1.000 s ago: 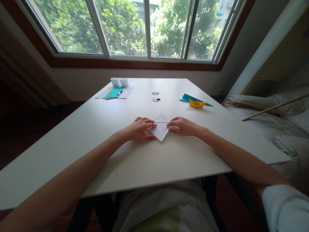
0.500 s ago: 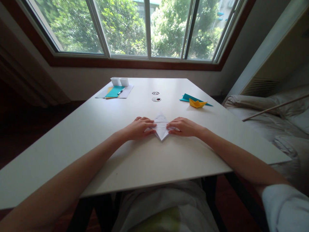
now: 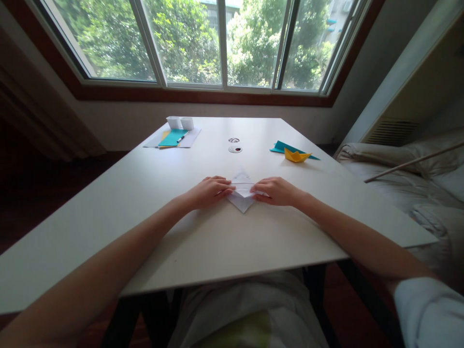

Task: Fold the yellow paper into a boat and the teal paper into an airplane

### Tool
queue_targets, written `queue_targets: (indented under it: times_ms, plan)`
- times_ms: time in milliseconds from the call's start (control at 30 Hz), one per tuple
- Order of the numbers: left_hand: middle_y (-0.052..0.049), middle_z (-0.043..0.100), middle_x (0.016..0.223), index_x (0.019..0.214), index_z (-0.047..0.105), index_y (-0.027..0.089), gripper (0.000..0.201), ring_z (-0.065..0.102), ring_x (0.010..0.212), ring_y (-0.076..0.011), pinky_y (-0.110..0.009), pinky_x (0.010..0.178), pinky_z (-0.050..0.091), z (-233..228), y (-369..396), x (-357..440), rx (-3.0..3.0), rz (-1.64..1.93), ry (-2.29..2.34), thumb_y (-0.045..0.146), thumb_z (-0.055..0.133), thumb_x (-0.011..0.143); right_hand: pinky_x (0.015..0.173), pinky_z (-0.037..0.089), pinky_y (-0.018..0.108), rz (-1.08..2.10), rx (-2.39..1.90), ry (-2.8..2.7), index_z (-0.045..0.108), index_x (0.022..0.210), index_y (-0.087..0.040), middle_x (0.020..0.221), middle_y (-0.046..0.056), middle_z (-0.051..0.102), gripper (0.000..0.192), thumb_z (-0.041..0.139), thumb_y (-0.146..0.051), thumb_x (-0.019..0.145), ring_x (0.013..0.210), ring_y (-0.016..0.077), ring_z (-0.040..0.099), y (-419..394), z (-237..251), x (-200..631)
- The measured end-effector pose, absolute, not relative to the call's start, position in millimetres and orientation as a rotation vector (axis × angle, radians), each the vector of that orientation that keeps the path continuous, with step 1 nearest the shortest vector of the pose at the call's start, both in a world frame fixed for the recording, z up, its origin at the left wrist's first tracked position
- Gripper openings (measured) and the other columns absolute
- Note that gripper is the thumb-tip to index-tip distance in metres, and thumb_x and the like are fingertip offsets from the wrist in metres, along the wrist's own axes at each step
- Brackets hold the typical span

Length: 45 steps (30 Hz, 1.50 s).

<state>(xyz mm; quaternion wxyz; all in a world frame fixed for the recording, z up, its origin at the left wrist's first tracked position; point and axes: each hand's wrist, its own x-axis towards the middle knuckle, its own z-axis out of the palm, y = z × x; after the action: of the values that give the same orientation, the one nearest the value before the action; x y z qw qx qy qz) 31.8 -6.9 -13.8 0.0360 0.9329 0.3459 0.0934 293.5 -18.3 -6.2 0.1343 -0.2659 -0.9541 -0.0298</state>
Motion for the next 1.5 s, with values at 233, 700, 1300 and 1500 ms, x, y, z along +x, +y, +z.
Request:
queue_targets:
  times_ms: [233,700,1300,1500]
  plan:
    - [-0.004,0.064,0.101,0.1,0.063,0.025,0.032,0.053,0.102,-0.0237,-0.033,0.084,0.041,-8,-16,42,2.76,0.384,1.221,0.044,0.045,0.082,0.062,0.037,0.024,-0.17,-0.937,-2.502,0.058,0.088,-0.017,0.078,0.005,0.066,0.028,0.034,-0.03,0.091,0.066,0.0138,0.058,-22,-6,284]
    - [-0.005,0.065,0.076,0.081,0.065,0.019,0.03,0.057,0.067,-0.0187,-0.026,0.059,0.04,-6,-22,58,2.425,0.545,1.667,0.034,0.039,0.081,0.058,0.036,0.021,0.243,-1.165,-2.421,0.064,0.083,-0.019,0.075,0.002,0.065,0.015,0.051,-0.025,0.08,0.064,0.0123,0.054,-10,-12,283]
    - [-0.004,0.066,0.082,0.085,0.064,0.023,0.028,0.058,0.07,-0.0204,-0.025,0.05,0.03,-1,-26,63,2.261,0.493,1.934,0.038,0.042,0.078,0.064,0.043,0.024,0.787,-1.042,-2.24,0.063,0.09,-0.016,0.085,0.004,0.065,0.034,0.046,-0.044,0.082,0.073,0.0142,0.057,-2,-2,297]
    - [-0.004,0.066,0.082,0.086,0.064,0.024,0.029,0.058,0.072,-0.0211,-0.026,0.051,0.031,-2,-25,61,2.267,0.482,1.957,0.039,0.041,0.078,0.067,0.045,0.027,0.661,-1.016,-2.321,0.065,0.097,-0.019,0.092,0.006,0.067,0.029,0.048,-0.036,0.081,0.079,0.0156,0.059,8,-3,317]
